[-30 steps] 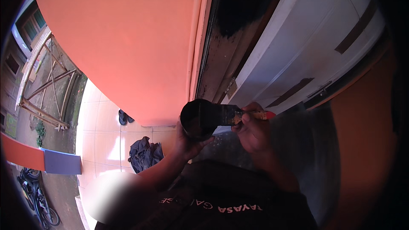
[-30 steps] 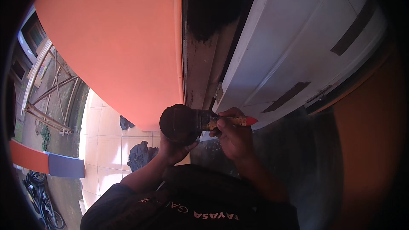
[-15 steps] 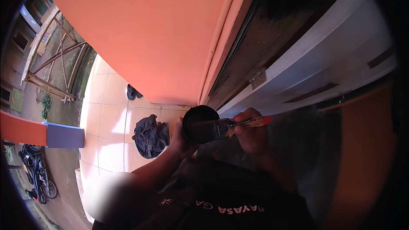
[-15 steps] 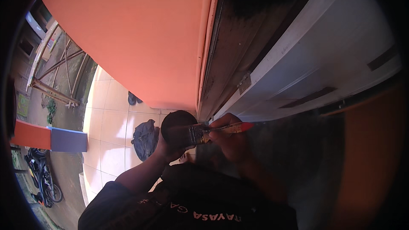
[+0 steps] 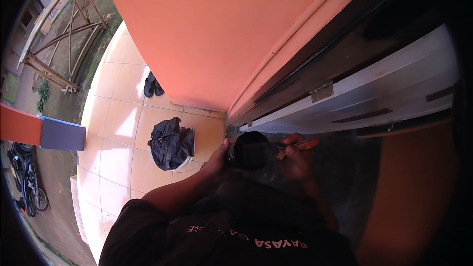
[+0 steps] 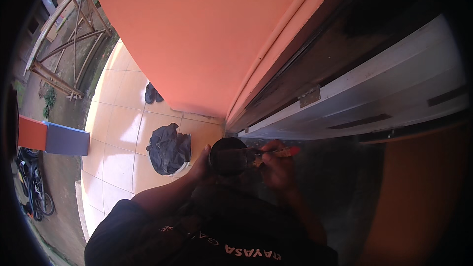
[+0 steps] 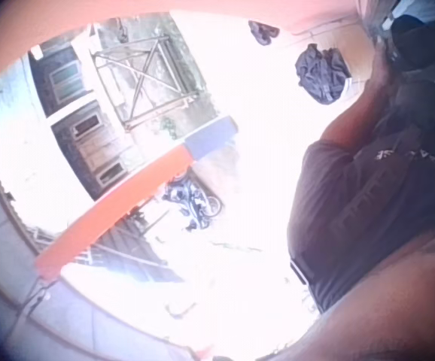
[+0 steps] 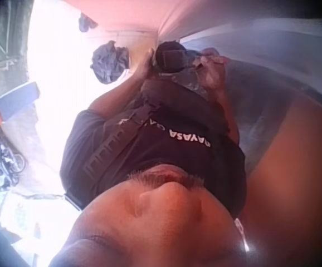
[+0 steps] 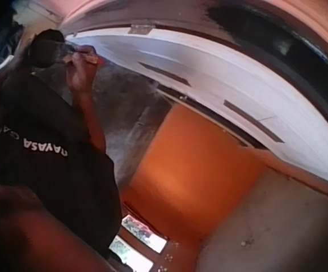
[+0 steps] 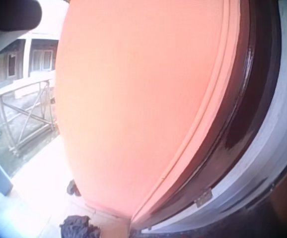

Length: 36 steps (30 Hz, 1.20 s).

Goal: The person paints the vertical edge of a door frame black using a paintbrush and a small paint can. They repeatedly dip the brush into the can and apply paint along the frame, working from lower to higher sections.

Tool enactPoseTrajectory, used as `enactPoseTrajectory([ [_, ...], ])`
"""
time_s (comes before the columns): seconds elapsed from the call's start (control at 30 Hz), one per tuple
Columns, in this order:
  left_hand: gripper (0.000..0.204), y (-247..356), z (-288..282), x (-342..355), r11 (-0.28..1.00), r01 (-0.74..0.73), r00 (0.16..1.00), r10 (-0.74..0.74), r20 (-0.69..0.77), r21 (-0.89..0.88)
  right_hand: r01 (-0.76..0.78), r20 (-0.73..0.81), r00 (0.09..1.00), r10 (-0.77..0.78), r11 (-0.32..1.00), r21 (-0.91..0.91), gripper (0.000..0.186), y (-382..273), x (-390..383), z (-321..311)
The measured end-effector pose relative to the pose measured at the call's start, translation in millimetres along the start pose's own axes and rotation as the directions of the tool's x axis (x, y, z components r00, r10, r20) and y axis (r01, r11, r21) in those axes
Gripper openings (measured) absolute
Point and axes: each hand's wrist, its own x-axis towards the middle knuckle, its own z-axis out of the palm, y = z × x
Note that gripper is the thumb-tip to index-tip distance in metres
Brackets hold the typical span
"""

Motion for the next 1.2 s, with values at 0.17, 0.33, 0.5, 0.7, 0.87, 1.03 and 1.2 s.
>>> enactPoseTrajectory([
  [0.17,0.065,8.0,22.1,-4.7,1.0,-0.002,1.0,0.002,0.031,0.008,0.005,-0.008,1.0,-0.005,0.999,0.035,0.025,-0.5,-7.7,-2.9],
  [0.33,0.071,23.6,64.2,6.8,0.998,-0.052,0.998,0.05,0.043,0.04,0.128,-0.065,0.99,-0.123,0.988,0.091,0.023,-15.5,-2.3,6.5],
  [0.5,0.078,34.3,91.3,34.4,0.975,-0.148,0.974,0.114,0.197,0.166,0.314,-0.103,0.947,-0.305,0.945,0.089,0.022,-26.1,4.8,13.7],
  [0.7,0.075,43.8,108.4,50.0,0.976,-0.144,0.964,0.102,0.244,0.164,0.425,-0.096,0.901,-0.423,0.905,-0.002,0.023,-47.4,10.5,15.2],
  [0.87,0.079,42.0,123.0,46.4,0.974,-0.133,0.98,0.102,0.171,0.185,0.454,-0.102,0.879,-0.466,0.883,-0.12,0.022,-69.9,7.2,13.6],
  [1.03,0.083,37.7,115.7,51.1,0.965,-0.15,0.958,0.089,0.271,0.215,0.502,-0.061,0.832,-0.552,0.795,-0.341,0.022,-94.2,2.5,17.9],
  [1.2,0.085,33.7,116.0,45.5,0.952,-0.196,0.927,0.103,0.359,0.234,0.44,0.195,0.853,-0.484,0.468,-0.766,0.018,-127.9,-3.2,66.1],
])
